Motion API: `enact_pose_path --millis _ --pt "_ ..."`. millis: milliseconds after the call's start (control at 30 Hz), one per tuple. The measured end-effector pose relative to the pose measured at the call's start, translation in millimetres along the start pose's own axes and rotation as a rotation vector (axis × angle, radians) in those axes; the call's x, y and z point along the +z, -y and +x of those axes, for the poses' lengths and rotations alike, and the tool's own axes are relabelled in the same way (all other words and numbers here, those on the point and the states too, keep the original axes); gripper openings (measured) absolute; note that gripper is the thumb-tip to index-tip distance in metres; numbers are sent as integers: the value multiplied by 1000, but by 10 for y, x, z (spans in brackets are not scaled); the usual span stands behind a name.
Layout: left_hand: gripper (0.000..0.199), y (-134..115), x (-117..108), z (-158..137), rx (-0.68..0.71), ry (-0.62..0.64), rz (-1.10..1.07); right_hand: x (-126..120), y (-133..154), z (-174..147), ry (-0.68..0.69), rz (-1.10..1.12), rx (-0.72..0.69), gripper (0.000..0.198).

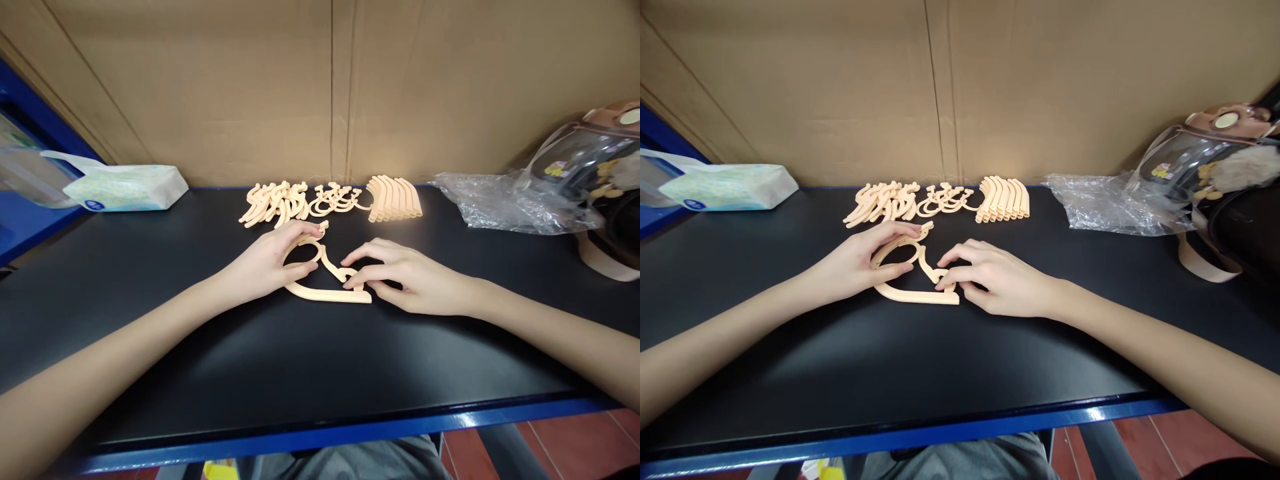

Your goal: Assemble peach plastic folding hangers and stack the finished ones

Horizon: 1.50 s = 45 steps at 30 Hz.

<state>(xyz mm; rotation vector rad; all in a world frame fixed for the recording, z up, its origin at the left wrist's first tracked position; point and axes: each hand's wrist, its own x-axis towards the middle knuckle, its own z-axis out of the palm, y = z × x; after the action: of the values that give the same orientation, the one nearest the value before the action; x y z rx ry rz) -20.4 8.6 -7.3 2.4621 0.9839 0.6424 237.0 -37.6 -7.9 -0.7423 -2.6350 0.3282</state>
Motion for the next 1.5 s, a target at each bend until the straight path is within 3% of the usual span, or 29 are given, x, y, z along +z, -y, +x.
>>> enact_pose_path --millis 200,333,467,833,1200,1500 --pt "37 -12 11 11 8 0 -11 -25 75 39 -4 15 -7 13" --pt "35 -7 17 8 26 12 -14 -4 114 30 -14 43 10 15" --pt "35 -16 19 6 15 42 -52 26 134 23 -37 86 58 30" --pt "34 -81 21 4 17 67 -37 36 150 32 -26 108 5 38" --pt "24 -93 5 -15 84 119 2 50 35 32 -57 17 30 43" --pt "33 -126 29 -23 164 121 -37 62 -40 29 -120 -99 52 42"
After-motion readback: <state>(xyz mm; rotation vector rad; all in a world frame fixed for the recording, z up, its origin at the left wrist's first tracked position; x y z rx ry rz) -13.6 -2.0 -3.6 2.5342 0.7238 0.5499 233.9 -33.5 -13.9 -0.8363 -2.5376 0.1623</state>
